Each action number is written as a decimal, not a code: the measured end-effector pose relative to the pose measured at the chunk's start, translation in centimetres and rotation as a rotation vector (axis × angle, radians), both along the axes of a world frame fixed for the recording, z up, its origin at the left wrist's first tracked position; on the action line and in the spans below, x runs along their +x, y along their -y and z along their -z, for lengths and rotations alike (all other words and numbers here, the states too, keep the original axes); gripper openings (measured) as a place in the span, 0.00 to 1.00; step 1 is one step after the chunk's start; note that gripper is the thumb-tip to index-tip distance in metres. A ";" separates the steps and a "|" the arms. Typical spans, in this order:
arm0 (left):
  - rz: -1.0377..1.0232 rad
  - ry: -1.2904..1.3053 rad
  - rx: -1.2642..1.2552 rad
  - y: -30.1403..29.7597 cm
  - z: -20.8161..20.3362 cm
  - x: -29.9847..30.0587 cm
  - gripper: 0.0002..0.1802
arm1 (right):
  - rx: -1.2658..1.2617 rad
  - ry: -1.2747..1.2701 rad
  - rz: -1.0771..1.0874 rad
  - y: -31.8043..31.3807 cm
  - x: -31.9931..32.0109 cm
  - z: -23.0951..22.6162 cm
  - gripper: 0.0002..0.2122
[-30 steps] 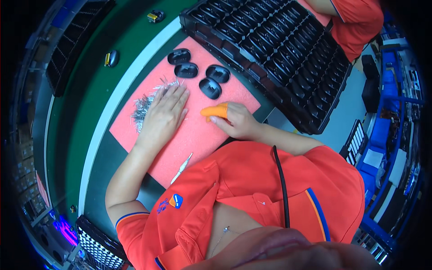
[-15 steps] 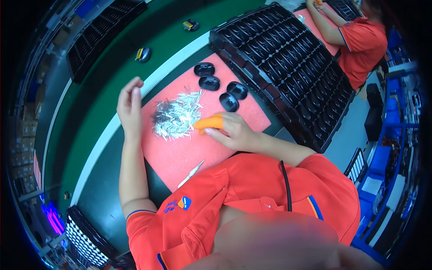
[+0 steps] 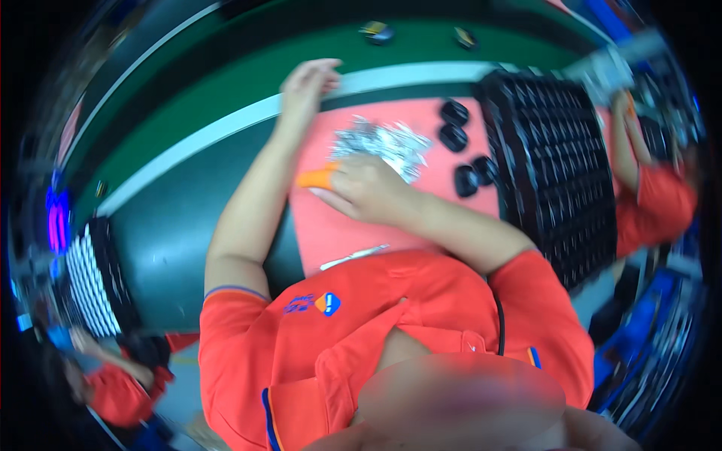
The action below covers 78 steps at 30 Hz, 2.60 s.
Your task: Assembling and inspecting small electronic components at a production line workstation.
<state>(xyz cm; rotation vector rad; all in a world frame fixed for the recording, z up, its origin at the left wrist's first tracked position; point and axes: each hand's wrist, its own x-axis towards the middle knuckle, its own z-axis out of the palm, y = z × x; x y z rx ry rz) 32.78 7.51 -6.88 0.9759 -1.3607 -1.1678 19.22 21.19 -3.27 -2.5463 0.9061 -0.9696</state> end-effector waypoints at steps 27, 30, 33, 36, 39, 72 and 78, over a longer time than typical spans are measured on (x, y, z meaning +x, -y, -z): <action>0.118 -0.175 0.074 0.1 1.0 -0.4 0.11 | 0.294 0.319 -0.120 0.4 -0.8 2.4 0.09; 0.110 -0.203 0.058 -0.2 1.2 -0.8 0.10 | 0.284 0.296 -0.128 0.2 -1.0 2.4 0.09; 0.119 -0.200 0.054 -0.3 1.3 -1.0 0.10 | 0.288 0.290 -0.099 -0.1 -1.0 2.0 0.09; 0.124 -0.153 0.054 -0.2 1.3 -1.2 0.10 | 0.241 0.295 -0.089 0.0 -0.8 1.9 0.08; 0.101 -0.119 0.054 -0.2 1.6 -0.3 0.11 | 0.223 0.272 -0.142 0.1 -0.5 2.0 0.09; 0.147 0.140 0.005 -0.6 0.3 -1.5 0.11 | 0.098 0.215 -0.136 0.8 -1.1 4.2 0.09; 0.169 0.156 0.040 -0.8 0.5 -1.0 0.12 | 0.183 0.201 -0.131 0.9 -1.0 3.8 0.10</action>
